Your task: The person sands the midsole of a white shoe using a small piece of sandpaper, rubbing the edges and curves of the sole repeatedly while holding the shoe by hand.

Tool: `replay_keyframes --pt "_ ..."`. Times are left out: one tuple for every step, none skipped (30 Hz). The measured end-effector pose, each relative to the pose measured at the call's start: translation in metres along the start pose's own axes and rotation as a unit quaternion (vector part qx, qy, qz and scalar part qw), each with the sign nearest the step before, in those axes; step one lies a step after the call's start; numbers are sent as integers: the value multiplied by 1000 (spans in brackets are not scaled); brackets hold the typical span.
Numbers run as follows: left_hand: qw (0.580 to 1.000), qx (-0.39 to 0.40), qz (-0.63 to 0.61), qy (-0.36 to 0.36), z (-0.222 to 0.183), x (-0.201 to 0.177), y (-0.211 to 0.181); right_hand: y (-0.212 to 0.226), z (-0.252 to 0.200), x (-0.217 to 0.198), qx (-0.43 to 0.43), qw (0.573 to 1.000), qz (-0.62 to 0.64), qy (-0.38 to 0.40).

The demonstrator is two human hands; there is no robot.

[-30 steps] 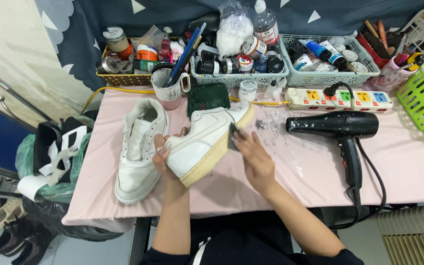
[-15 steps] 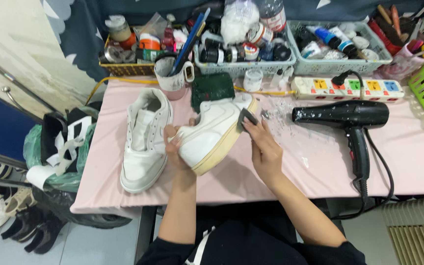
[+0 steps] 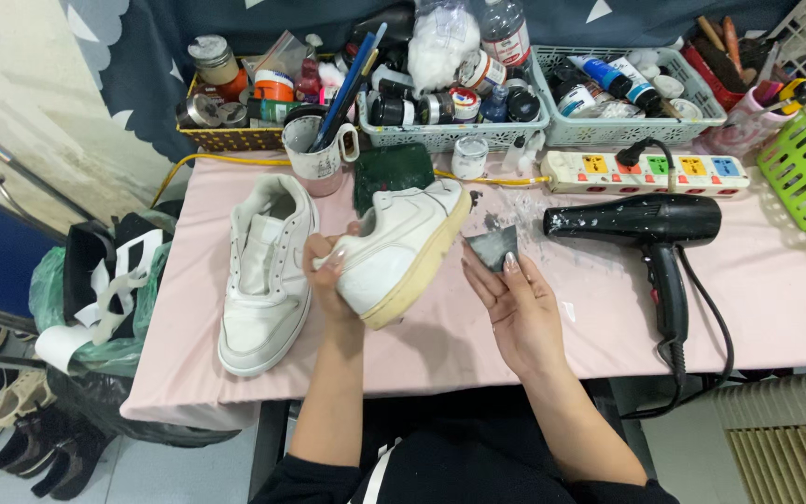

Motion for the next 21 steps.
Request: replay_keyframes --pt "1000 5 -11 10 3 4 -4 0 2 -4 15 1000 3 -6" --pt "1000 12 -21 19 6 7 -8 -3 4 -7 31 999 5 -10" --pt "999 18 -31 28 9 11 -12 -7 7 -12 47 999 8 -15" --pt "999 11 -48 14 9 10 -13 -11 9 -17 43 999 18 -21" --pt "998 4 -65 1 9 9 -14 -15 12 -23 40 998 28 -28" --pt "996 -2 -83 -15 8 8 -15 -20 16 -32 38 998 36 -34" --pt "996 -17 -79 -39 8 4 -13 -26 20 -46 41 996 45 -71" --pt "995 -35 -75 -62 11 1 -11 -31 26 -61 42 992 55 -110" --pt "992 -52 -71 -85 11 -2 -8 -34 32 -75 43 986 65 -148" --pt "992 -49 -104 -51 14 7 -8 -37 43 -77 59 984 99 -133" --pt "989 -44 -137 -17 16 16 -8 -39 55 -77 76 981 133 -117" --pt "985 -44 -167 16 15 23 -9 -42 62 -77 93 976 168 -105" --pt "981 -59 -183 25 13 26 -5 -51 67 -83 120 968 177 -135" --pt "976 -73 -200 35 13 30 0 -58 76 -86 145 959 183 -162" --pt "971 -86 -218 44 12 34 5 -63 83 -91 170 948 188 -189" --pt "974 -76 -195 84 12 42 4 -63 94 -87 168 943 232 -169" --pt "975 -66 -172 124 12 50 4 -65 105 -83 165 936 275 -149" --pt "974 -56 -147 163 10 57 3 -68 112 -80 163 925 317 -129" --pt "973 -56 -122 190 9 62 2 -70 120 -80 143 928 327 -105" --pt "970 -54 -98 217 10 67 0 -70 127 -82 123 931 335 -80" --pt "966 -52 -74 244 8 72 -1 -69 133 -85 102 932 343 -55"
Point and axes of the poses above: each hand's wrist, its own z-axis towards the middle knuckle, its own x-axis out of the palm, y = z × x, the point moved 10 cm from there along z, towards the middle knuckle, and after that the axes turned 8 degrees about -z, right-handed, at the moved point
